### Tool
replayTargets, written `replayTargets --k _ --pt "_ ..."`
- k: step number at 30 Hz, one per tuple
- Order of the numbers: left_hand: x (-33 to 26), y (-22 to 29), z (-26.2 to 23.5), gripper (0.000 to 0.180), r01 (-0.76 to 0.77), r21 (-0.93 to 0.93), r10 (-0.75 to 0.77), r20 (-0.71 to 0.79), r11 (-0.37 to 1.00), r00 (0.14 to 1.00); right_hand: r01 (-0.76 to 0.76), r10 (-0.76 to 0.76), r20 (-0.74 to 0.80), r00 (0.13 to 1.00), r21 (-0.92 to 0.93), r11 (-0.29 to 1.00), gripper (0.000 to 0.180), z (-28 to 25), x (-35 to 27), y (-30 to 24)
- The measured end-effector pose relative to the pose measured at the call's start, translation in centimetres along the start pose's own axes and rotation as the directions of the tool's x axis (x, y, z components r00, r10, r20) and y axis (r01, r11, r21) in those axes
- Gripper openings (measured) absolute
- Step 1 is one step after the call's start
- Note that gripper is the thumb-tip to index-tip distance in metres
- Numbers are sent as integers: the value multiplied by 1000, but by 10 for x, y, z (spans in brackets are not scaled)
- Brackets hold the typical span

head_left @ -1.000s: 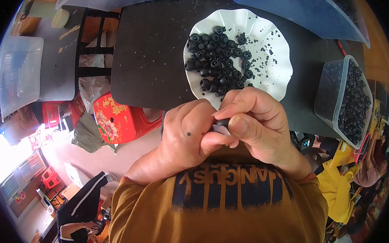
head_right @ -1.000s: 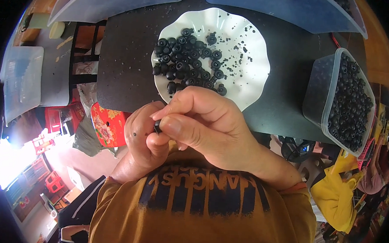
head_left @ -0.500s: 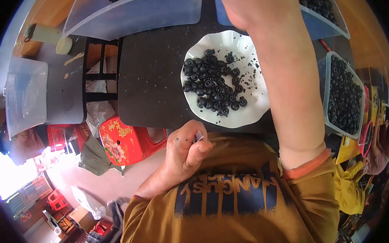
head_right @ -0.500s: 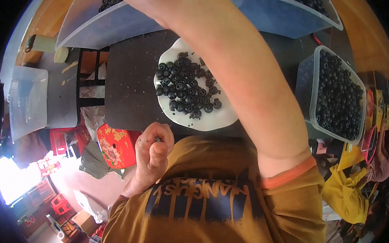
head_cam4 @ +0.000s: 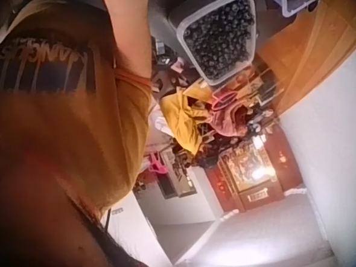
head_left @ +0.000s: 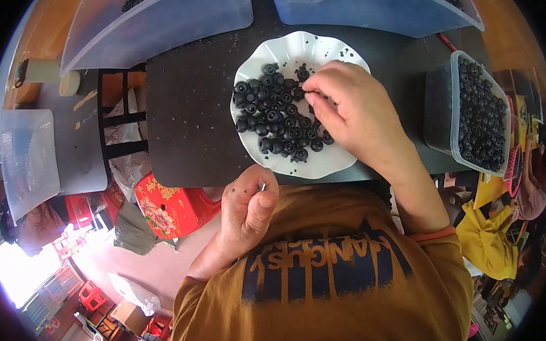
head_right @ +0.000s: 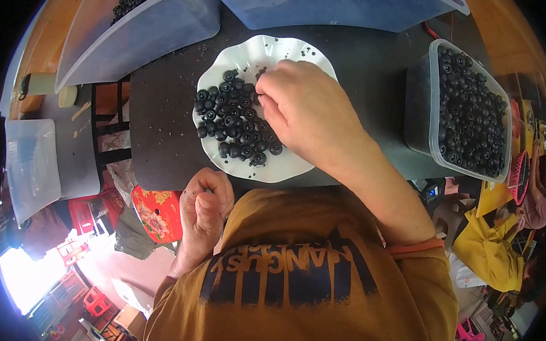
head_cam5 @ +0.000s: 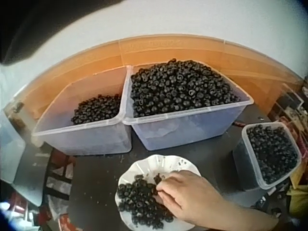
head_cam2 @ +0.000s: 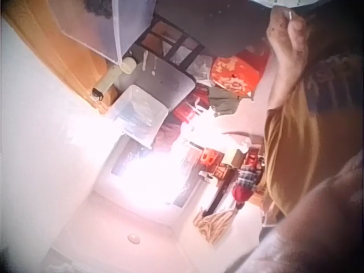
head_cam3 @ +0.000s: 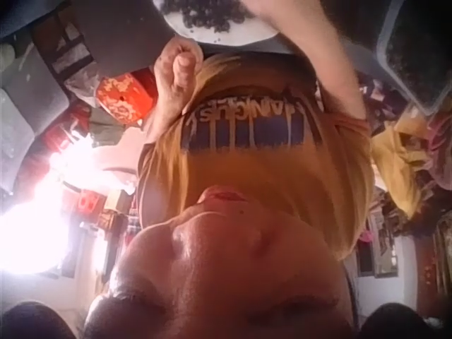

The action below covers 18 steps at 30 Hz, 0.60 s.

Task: The person inspects small black rubber or plastic components on a white plate, using a small scraping tool to remove excess material or debris from them.

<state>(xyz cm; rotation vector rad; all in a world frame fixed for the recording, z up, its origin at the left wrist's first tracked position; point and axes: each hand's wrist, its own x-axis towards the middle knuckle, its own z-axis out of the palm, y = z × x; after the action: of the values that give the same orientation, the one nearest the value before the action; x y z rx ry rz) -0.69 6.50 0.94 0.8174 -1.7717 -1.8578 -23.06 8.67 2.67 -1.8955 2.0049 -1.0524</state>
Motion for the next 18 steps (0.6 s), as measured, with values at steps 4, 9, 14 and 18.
replayTargets --k 4,9,14,18 --pt "1 4 6 49 -20 24 19 43 1000 999 -20 33 92 995 -137 990 8 1 -5 5" --pt "-2 1 7 48 1 39 -2 34 999 999 -75 99 151 984 -155 985 10 -1 -8 11" --pt "-2 -1 8 46 9 33 -9 19 999 1000 6 22 155 988 -178 984 15 -8 -17 9" --pt "0 2 10 46 14 28 -15 48 1000 999 25 24 198 980 -239 971 16 -9 -18 4"
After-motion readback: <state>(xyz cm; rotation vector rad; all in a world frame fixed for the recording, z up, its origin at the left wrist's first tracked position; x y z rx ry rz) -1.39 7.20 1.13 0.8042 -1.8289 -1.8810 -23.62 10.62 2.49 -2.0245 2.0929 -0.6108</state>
